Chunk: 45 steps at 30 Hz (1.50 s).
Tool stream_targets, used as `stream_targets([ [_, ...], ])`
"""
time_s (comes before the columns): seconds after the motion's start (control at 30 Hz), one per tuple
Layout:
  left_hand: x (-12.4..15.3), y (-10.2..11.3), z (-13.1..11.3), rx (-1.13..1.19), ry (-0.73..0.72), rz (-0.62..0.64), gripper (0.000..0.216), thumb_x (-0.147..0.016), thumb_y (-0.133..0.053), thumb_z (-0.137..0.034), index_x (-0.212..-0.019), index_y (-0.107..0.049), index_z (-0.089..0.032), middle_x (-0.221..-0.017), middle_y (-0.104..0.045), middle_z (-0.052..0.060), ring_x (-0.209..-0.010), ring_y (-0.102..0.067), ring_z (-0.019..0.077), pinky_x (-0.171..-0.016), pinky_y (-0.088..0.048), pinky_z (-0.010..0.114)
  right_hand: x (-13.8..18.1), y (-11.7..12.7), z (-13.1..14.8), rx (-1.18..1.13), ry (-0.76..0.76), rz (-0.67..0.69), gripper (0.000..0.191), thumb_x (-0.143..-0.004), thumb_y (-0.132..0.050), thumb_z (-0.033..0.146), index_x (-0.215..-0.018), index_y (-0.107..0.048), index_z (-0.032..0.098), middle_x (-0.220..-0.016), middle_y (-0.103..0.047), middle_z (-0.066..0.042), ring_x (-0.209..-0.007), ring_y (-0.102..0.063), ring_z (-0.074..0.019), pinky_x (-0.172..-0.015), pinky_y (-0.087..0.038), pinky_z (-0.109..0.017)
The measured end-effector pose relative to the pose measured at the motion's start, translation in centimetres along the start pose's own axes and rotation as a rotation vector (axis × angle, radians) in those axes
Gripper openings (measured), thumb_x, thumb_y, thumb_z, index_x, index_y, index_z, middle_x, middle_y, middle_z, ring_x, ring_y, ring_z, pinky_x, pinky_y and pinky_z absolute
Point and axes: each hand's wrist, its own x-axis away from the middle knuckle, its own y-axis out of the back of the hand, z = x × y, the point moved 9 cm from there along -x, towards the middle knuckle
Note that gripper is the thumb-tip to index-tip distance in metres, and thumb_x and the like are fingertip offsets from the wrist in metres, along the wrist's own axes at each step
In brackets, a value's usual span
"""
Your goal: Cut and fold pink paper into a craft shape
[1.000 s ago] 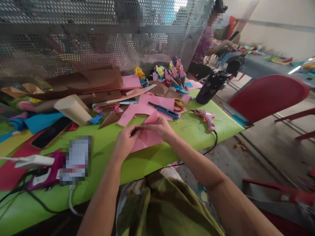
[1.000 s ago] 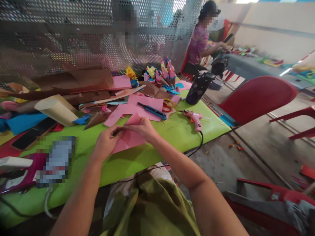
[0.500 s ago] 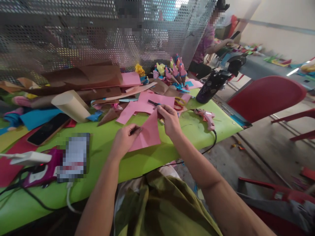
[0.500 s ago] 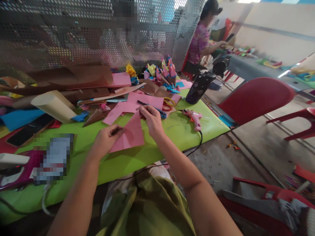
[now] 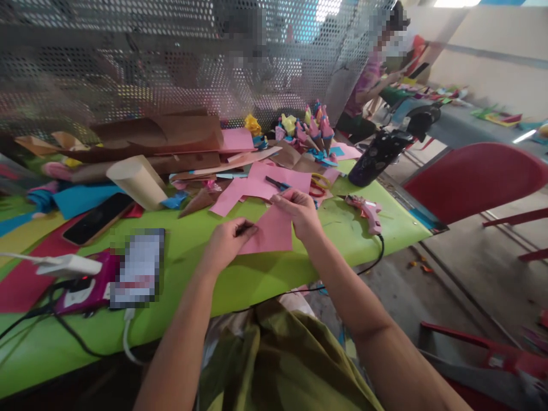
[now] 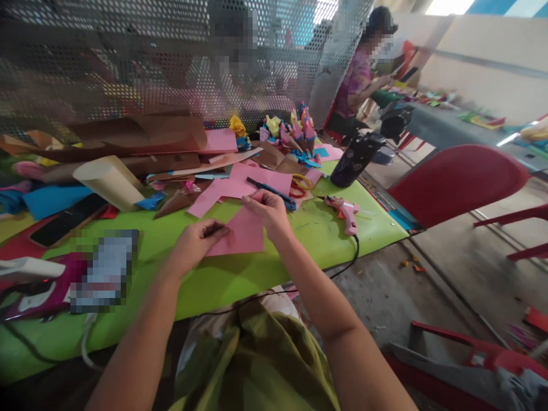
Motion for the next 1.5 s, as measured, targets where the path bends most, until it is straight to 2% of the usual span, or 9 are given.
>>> stream_targets([
  [0.47,0.0,1.8,1.7,0.132,0.089,-0.026,0.029,-0.080,-0.066,-0.046,-0.085,-0.073,-0.018,-0.073,-0.074,0.005,-0.068,-0.067,0.0202,-0.063,-0.048,0.029,-0.8,3.5,1.1,-0.012,0.150,-0.232,0.050,-0.055,-0.087,0.058,-0.060,-0.052,0.023,-0.057,-0.052,0.004,-0.050,-0.043,-0.0101,-0.047,-0.037,-0.025],
  [0.57,0.0,2.6,1.3,0.035,0.065,-0.091,0.025,-0.085,-0.060,-0.043,-0.082,-0.069,-0.019,-0.073,-0.072,0.005,-0.070,-0.066,0.0205,-0.066,-0.049,0.030,-1.0,3.5,1.1,-0.004,0.170,-0.216,0.050,-0.059,-0.086,0.058,-0.059,-0.050,0.023,-0.055,-0.049,0.005,-0.051,-0.044,-0.0103,-0.049,-0.039,-0.026],
  [0.67,0.1,3.5,-0.6,-0.148,-0.077,-0.212,0.020,-0.087,-0.060,-0.038,-0.081,-0.068,-0.021,-0.084,-0.073,0.007,-0.084,-0.066,0.0227,-0.079,-0.050,0.034,-0.7,2.8,0.9,-0.019,0.149,-0.188,0.047,-0.059,-0.087,0.054,-0.059,-0.052,0.023,-0.055,-0.050,0.005,-0.051,-0.044,-0.0102,-0.049,-0.039,-0.026],
  [0.77,0.2,2.2,-1.9,-0.134,-0.169,-0.157,0.024,-0.087,-0.063,-0.041,-0.096,-0.073,-0.022,-0.097,-0.074,0.008,-0.096,-0.066,0.0240,-0.087,-0.049,0.035,0.0,1.4,0.5,-0.003,0.110,-0.130,0.044,-0.056,-0.089,0.051,-0.059,-0.056,0.022,-0.059,-0.056,0.004,-0.052,-0.044,-0.0103,-0.049,-0.037,-0.025],
  [0.9,0.0,0.3,-1.3,-0.006,-0.087,-0.037,0.031,-0.088,-0.060,-0.048,-0.093,-0.075,-0.021,-0.091,-0.076,0.006,-0.087,-0.067,0.0230,-0.078,-0.050,0.032,0.7,-0.6,-0.1,0.055,0.046,-0.017,0.045,-0.055,-0.088,0.054,-0.059,-0.058,0.022,-0.061,-0.059,0.002,-0.053,-0.044,-0.0111,-0.049,-0.036,-0.025],
  [1.13,-0.2,1.7,0.3,0.164,0.020,-0.139,0.031,-0.084,-0.063,-0.047,-0.085,-0.074,-0.018,-0.085,-0.076,0.004,-0.080,-0.066,0.0205,-0.072,-0.048,0.029,1.3,-3.0,-1.2,0.066,-0.114,0.223,0.046,-0.049,-0.091,0.055,-0.070,-0.067,0.022,-0.065,-0.065,0.002,-0.060,-0.058,-0.0167,-0.059,-0.047,-0.030],
  [1.3,-0.4,1.3,0.1,0.231,0.036,-0.122,0.026,-0.082,-0.066,-0.043,-0.082,-0.073,-0.018,-0.083,-0.075,0.003,-0.078,-0.064,0.0183,-0.073,-0.048,0.028,1.4,-2.5,-1.6,0.033,-0.111,0.145,0.045,-0.050,-0.091,0.055,-0.066,-0.065,0.021,-0.061,-0.064,0.002,-0.053,-0.053,-0.0142,-0.051,-0.042,-0.027],
  [1.4,-0.4,1.1,0.0,0.254,0.047,-0.120,0.024,-0.081,-0.068,-0.042,-0.079,-0.072,-0.019,-0.080,-0.074,0.002,-0.075,-0.062,0.0169,-0.072,-0.048,0.027,1.1,-1.9,-1.4,0.058,-0.070,0.095,0.048,-0.056,-0.086,0.062,-0.059,-0.059,0.022,-0.054,-0.057,0.003,-0.047,-0.045,-0.0113,-0.046,-0.035,-0.026],
  [1.5,-0.3,1.6,0.6,0.267,0.066,-0.160,0.022,-0.081,-0.068,-0.041,-0.079,-0.071,-0.019,-0.077,-0.071,0.001,-0.072,-0.061,0.0157,-0.071,-0.047,0.027,0.5,-0.6,-0.6,0.079,0.010,0.026,0.047,-0.063,-0.080,0.065,-0.058,-0.061,0.022,-0.054,-0.057,0.002,-0.048,-0.046,-0.0120,-0.047,-0.036,-0.026],
])
